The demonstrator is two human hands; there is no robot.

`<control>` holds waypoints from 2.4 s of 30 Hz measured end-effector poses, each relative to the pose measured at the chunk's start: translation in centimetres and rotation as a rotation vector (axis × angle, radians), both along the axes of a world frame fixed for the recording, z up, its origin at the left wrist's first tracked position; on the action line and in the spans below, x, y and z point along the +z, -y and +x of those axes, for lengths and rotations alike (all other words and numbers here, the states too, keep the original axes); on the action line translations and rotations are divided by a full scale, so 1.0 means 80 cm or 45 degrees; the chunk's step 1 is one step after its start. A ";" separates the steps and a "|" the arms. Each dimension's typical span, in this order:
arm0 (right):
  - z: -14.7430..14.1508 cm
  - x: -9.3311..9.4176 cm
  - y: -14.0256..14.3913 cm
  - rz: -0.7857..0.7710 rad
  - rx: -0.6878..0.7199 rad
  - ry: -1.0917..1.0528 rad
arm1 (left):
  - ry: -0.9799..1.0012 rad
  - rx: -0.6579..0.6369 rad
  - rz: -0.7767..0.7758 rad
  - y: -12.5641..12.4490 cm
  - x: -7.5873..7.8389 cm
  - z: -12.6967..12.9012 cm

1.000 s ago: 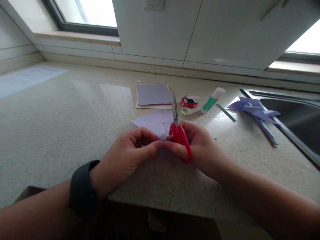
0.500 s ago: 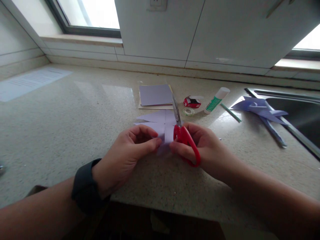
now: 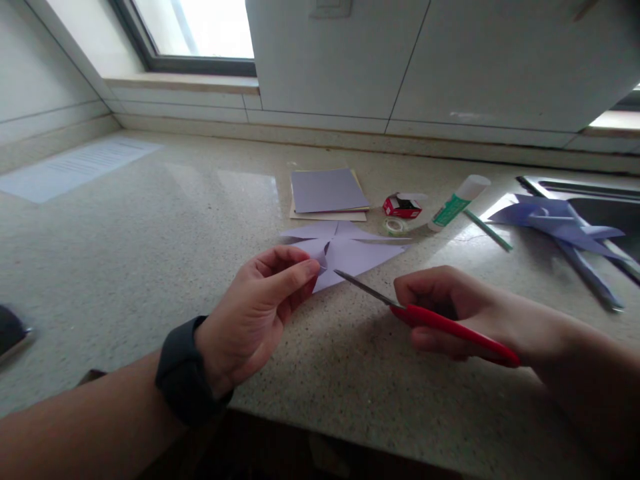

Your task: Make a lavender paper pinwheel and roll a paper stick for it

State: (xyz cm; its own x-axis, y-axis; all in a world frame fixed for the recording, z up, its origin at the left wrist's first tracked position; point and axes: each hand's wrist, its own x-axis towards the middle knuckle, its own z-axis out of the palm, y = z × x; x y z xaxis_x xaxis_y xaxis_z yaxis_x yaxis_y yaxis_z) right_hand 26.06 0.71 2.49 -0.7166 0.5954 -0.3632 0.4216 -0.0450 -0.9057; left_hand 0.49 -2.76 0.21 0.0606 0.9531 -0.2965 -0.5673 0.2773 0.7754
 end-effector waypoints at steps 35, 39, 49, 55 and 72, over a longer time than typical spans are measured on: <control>-0.003 -0.002 -0.001 0.038 0.040 0.043 | 0.075 -0.067 0.002 0.003 0.000 -0.002; -0.004 -0.001 -0.002 0.063 0.045 0.046 | 0.072 -0.068 0.009 0.001 -0.002 -0.001; -0.002 -0.004 -0.002 0.140 0.059 0.071 | 0.073 -0.093 0.038 0.002 -0.004 -0.003; -0.003 0.000 -0.001 0.119 0.046 0.072 | 0.098 -0.094 0.038 0.002 -0.004 -0.003; -0.005 0.001 -0.002 0.163 0.062 0.069 | 0.061 -0.115 0.038 0.003 -0.003 -0.003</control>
